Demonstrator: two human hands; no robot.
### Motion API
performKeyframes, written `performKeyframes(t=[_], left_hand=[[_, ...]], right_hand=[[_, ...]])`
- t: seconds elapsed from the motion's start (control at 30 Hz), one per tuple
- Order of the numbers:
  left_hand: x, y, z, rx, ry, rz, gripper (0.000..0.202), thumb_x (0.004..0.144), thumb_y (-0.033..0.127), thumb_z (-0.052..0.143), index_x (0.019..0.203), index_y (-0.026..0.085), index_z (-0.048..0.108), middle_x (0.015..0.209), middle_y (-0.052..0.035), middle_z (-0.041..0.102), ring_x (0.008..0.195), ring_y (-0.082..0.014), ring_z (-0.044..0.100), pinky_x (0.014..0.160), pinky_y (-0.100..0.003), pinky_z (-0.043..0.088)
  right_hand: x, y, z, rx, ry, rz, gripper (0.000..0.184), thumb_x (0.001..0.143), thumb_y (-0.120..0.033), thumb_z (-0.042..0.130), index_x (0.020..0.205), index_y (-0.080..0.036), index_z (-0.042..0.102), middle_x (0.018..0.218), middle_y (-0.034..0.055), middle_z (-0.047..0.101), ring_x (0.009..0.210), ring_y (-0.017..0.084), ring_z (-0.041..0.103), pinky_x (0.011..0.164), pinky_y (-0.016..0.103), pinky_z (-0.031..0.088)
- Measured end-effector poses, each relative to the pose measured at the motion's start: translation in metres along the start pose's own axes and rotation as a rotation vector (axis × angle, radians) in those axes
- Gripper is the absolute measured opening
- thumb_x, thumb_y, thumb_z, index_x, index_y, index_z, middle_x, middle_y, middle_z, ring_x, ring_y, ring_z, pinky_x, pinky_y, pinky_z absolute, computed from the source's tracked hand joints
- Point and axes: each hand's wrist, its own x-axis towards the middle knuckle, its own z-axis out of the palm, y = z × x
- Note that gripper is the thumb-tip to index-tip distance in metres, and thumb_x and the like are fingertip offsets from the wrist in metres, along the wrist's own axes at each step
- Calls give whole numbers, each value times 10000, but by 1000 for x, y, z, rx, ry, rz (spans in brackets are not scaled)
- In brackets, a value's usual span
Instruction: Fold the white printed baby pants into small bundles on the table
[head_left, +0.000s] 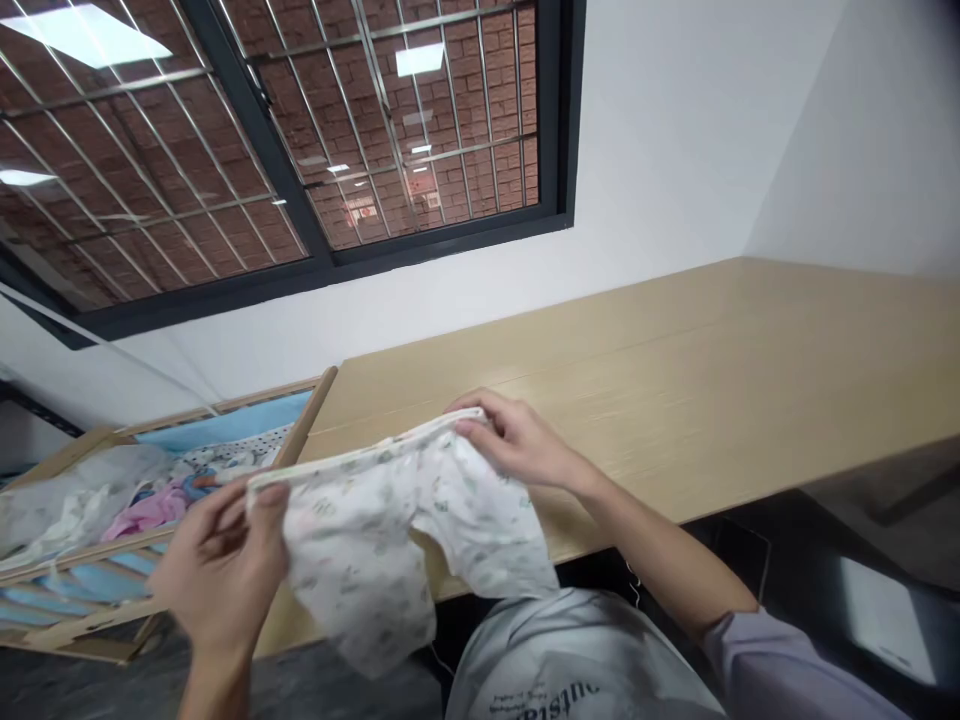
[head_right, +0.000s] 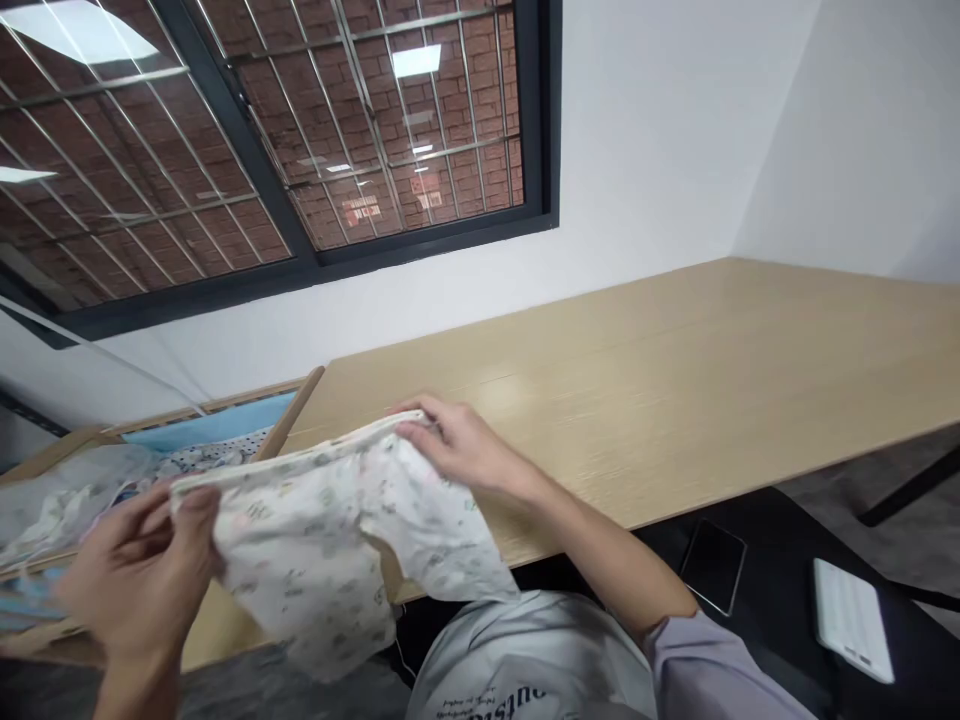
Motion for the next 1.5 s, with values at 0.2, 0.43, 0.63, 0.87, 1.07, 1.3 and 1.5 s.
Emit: performKeyframes(t=[0.2,0.43,0.63,0.87,1.07,1.3,1.5], left_hand=[[23,20,86,-206,-342,-58,404,797,536,702,1002,188,703,899,-64,772,804,-202,730,680,-269,582],[32,-30,180,-118,-644,21,394,907,514,546,1019,159,674,1006,-91,761,932,-233,707,811,-304,545],[26,-81,244,31,-708,-34,258,927,381,562,979,158,680,972,-79,745,907,-220,683,827,-306,508],[20,-111,299,181,-788,-133,331,958,394,617,1189,158,626,1185,-82,658,1027,-217,653,897,-432,558],[10,-126,315,326,-822,-229,384,953,386,631,1272,178,588,1275,-96,617,1083,-234,639,909,-453,564],[5,-119,308,435,-785,-275,379,952,391,631,1268,186,592,1283,-92,613,1096,-235,634,920,-458,559],[6,-79,281,367,-777,-226,266,906,338,656,1126,192,622,1211,-131,663,1190,-272,582,975,-390,453]], right_hand=[[29,45,-51,-164,5,152,314,991,-436,512,1129,-192,654,898,32,672,695,142,566,599,241,438],[71,135,-64,-259,-36,326,231,960,-325,528,1035,-151,660,1024,72,685,877,179,607,752,261,460],[97,211,-57,-277,-62,415,169,907,-234,577,1015,-141,669,971,65,699,836,154,611,709,226,442],[117,268,-40,-351,18,505,159,811,-189,646,955,-146,697,819,17,674,737,133,583,669,215,435],[123,298,-30,-412,110,589,153,736,-135,703,888,-156,690,880,32,703,808,139,612,716,204,440],[118,314,-25,-391,195,658,111,746,-140,693,856,-137,678,856,52,722,761,136,624,686,203,449],[114,310,-39,-292,213,684,106,787,-236,699,816,-136,682,848,61,729,760,141,625,697,213,457]])
